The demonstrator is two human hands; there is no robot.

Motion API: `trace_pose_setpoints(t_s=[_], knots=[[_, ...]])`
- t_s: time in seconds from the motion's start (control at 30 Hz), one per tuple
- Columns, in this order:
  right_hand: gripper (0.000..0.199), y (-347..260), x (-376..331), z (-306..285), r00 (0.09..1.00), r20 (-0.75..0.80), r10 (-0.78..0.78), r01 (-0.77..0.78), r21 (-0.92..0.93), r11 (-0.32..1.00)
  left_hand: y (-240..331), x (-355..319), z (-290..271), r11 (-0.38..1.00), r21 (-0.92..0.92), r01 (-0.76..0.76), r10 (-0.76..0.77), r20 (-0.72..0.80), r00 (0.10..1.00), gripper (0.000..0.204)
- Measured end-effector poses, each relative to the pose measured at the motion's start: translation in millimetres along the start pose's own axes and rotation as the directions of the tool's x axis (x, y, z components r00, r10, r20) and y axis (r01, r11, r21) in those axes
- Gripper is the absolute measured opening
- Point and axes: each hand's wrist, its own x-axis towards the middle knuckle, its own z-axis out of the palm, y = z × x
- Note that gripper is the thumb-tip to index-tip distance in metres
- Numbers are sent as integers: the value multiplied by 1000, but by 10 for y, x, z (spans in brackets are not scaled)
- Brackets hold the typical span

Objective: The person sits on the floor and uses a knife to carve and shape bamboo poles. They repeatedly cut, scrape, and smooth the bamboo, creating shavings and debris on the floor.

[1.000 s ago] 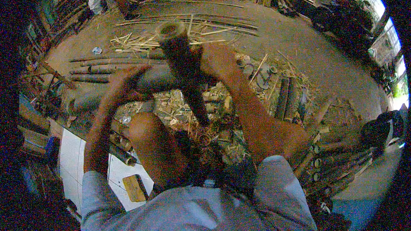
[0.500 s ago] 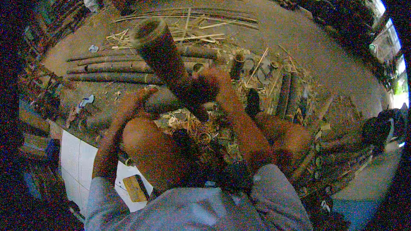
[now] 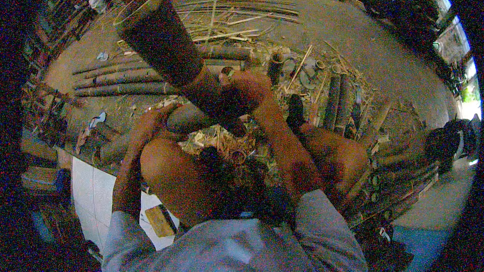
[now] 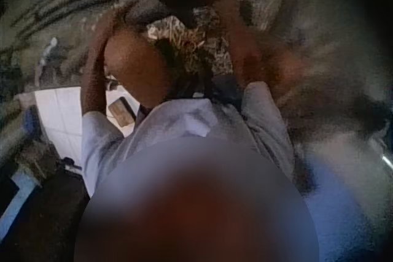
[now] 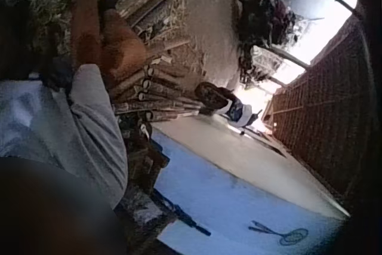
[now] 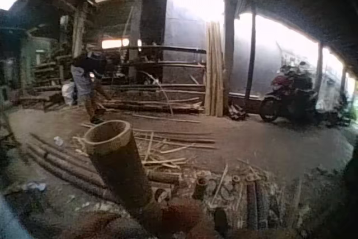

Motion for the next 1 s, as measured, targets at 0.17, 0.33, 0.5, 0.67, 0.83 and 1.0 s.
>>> trace_pose_setpoints(t_s=[0.17, 0.33, 0.5, 0.67, 0.83, 1.0], knots=[[36, 97, -3, 575, 994, 21, 105, -107, 108, 988, 42, 121, 373, 981, 173, 86, -125, 224, 967, 86], [36, 228, 46, 452, 998, 70, -9, 7, 31, 999, -45, 167, 371, 990, 139, 4, -26, 156, 987, 85], [35, 391, -134, 461, 964, -235, -123, 193, 303, 933, -94, 174, 336, 992, 103, 67, -84, 173, 981, 90], [43, 304, -95, 842, 985, 116, 124, -129, 33, 991, -159, 299, 676, 977, 209, 37, -73, 168, 983, 91], [43, 295, -42, 382, 1000, -17, -1, 2, 101, 995, -139, 257, 374, 997, 81, 15, -28, 155, 988, 90], [40, 417, -104, 568, 992, -104, -74, 77, 30, 997, 179, 271, 313, 998, 44, 49, -54, 131, 990, 79]])
